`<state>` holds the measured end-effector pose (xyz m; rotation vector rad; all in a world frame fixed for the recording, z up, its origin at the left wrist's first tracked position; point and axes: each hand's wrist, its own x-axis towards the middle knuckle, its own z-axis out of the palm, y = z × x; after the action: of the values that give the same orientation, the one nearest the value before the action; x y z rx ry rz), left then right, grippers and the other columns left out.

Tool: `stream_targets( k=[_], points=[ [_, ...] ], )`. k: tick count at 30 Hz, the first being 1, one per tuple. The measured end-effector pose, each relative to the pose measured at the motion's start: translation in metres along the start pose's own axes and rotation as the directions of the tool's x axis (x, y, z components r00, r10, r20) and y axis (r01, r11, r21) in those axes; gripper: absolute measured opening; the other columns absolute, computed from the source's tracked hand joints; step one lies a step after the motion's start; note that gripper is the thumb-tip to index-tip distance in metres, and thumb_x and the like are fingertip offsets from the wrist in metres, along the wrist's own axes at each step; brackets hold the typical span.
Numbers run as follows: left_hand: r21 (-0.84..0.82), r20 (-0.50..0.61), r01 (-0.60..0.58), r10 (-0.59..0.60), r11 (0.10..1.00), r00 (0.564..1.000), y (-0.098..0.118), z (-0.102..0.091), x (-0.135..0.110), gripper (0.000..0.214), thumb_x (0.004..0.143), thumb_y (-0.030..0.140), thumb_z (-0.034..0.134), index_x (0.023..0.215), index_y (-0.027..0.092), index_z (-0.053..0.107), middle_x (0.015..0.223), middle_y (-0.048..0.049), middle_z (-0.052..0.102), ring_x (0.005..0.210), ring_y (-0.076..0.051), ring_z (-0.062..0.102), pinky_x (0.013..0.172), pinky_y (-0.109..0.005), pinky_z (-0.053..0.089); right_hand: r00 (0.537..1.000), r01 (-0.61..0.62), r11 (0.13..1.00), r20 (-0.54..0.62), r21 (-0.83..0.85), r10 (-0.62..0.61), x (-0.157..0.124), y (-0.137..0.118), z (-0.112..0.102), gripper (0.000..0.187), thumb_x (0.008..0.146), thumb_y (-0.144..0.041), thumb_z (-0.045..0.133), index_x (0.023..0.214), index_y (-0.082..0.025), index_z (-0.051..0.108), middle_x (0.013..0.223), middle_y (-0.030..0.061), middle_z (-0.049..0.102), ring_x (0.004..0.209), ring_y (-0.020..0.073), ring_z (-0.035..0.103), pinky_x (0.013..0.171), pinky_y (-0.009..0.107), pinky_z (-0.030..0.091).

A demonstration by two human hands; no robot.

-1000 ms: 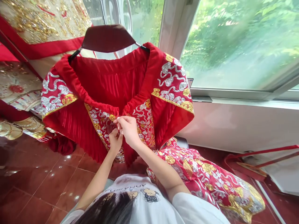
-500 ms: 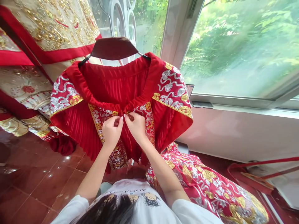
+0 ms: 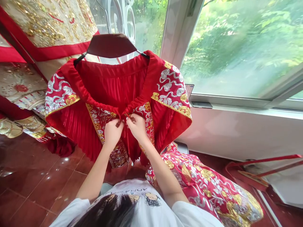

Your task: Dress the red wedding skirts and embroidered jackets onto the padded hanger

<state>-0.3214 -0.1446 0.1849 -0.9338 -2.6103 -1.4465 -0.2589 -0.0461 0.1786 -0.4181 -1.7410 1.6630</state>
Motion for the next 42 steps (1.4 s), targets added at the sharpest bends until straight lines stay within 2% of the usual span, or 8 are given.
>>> stream_targets(
  k=[4, 10, 15, 22, 24, 28, 33, 42],
  points=[
    [-0.417, 0.227, 0.108, -0.011, 0.903, 0.974, -0.019, 0.002, -0.017, 0.041, 0.08, 0.053, 0.061, 0.068, 0.014, 0.068, 0.062, -0.0059, 0.067, 0.058, -0.018, 0.061, 0.062, -0.028, 0.048, 0.991, -0.128, 0.989, 0.059, 0.075, 0.123, -0.004, -0.001, -0.004, 0.02, 0.07, -0.037, 0.059, 0.065, -0.019, 0.052, 0.054, -0.0016, 0.058, 0.049, 0.0113, 0.055, 0.051, 0.023, 0.046],
    [-0.639, 0.342, 0.317, -0.111, 0.701, 0.933, -0.034, -0.004, -0.042, 0.038, 0.068, 0.05, 0.077, 0.072, 0.012, 0.073, 0.065, -0.0063, 0.071, 0.063, -0.016, 0.064, 0.064, -0.025, 0.051, 0.981, -0.171, 0.973, 0.12, 0.153, 0.153, -0.017, -0.011, -0.002, 0.016, 0.07, -0.032, 0.062, 0.068, -0.017, 0.058, 0.062, 0.0007, 0.064, 0.061, 0.012, 0.062, 0.06, 0.023, 0.05],
    [-0.699, 0.437, 0.398, -0.086, 0.594, 0.895, -0.033, -0.003, -0.047, 0.04, 0.065, 0.051, 0.08, 0.065, 0.011, 0.073, 0.063, -0.0077, 0.07, 0.061, -0.015, 0.064, 0.066, -0.027, 0.051, 0.923, -0.235, 0.953, 0.351, 0.191, 0.158, -0.028, -0.017, 0.002, 0.019, 0.069, -0.032, 0.071, 0.074, -0.017, 0.06, 0.059, -0.0025, 0.061, 0.043, 0.0093, 0.051, 0.04, 0.022, 0.042],
    [-0.823, 0.339, 0.401, -0.218, 0.403, 0.915, -0.033, -0.011, -0.043, 0.052, 0.068, 0.041, 0.08, 0.114, 0.022, 0.068, 0.097, -0.0062, 0.075, 0.076, -0.014, 0.069, 0.074, -0.025, 0.055, 0.969, -0.198, 0.95, 0.193, 0.243, 0.153, -0.027, -0.022, -0.009, 0.024, 0.061, -0.03, 0.081, 0.068, -0.016, 0.062, 0.06, -0.0021, 0.063, 0.056, 0.0082, 0.058, 0.056, 0.019, 0.047],
    [-0.855, 0.189, 0.287, -0.255, 0.433, 0.948, -0.035, -0.019, -0.041, 0.043, 0.072, 0.046, 0.075, 0.109, 0.023, 0.07, 0.102, -0.0063, 0.074, 0.073, -0.012, 0.068, 0.073, -0.025, 0.055, 0.967, -0.218, 0.946, 0.182, 0.239, 0.177, -0.026, -0.024, -0.011, 0.026, 0.06, -0.031, 0.081, 0.066, -0.016, 0.06, 0.059, -0.002, 0.063, 0.054, 0.0083, 0.058, 0.054, 0.019, 0.046],
    [-0.686, -0.138, -0.005, -0.123, 0.728, 0.983, -0.027, -0.038, -0.038, 0.024, 0.081, 0.042, 0.069, 0.083, 0.019, 0.076, 0.1, -0.0075, 0.074, 0.071, -0.012, 0.066, 0.071, -0.024, 0.054, 0.949, -0.271, 0.936, 0.222, 0.226, 0.221, -0.028, -0.027, -0.009, 0.032, 0.06, -0.036, 0.081, 0.064, -0.016, 0.056, 0.06, 0.0006, 0.065, 0.055, 0.0117, 0.061, 0.052, 0.022, 0.049],
    [-0.358, -0.19, -0.23, 0.17, 0.905, 0.967, 0.001, -0.041, -0.036, 0.008, 0.078, 0.028, 0.073, 0.082, 0.023, 0.078, 0.082, -0.0033, 0.072, 0.077, -0.015, 0.066, 0.073, -0.026, 0.055, 0.929, -0.272, 0.943, 0.309, 0.191, 0.206, -0.036, -0.028, -0.002, 0.032, 0.061, -0.035, 0.081, 0.068, -0.015, 0.057, 0.063, -0.0016, 0.062, 0.053, 0.0095, 0.058, 0.053, 0.023, 0.051],
    [-0.613, -0.13, -0.005, -0.095, 0.79, 0.987, 0.011, -0.018, -0.03, 0.017, 0.071, 0.022, 0.075, 0.075, 0.016, 0.06, 0.08, -0.0039, 0.071, 0.073, -0.015, 0.07, 0.066, -0.023, 0.057, 0.953, -0.114, 0.991, 0.288, 0.066, 0.09, -0.038, -0.03, -0.005, 0.017, 0.071, -0.028, 0.069, 0.071, -0.016, 0.057, 0.066, -0.0002, 0.063, 0.057, 0.0093, 0.056, 0.054, 0.021, 0.045]
  ],
)
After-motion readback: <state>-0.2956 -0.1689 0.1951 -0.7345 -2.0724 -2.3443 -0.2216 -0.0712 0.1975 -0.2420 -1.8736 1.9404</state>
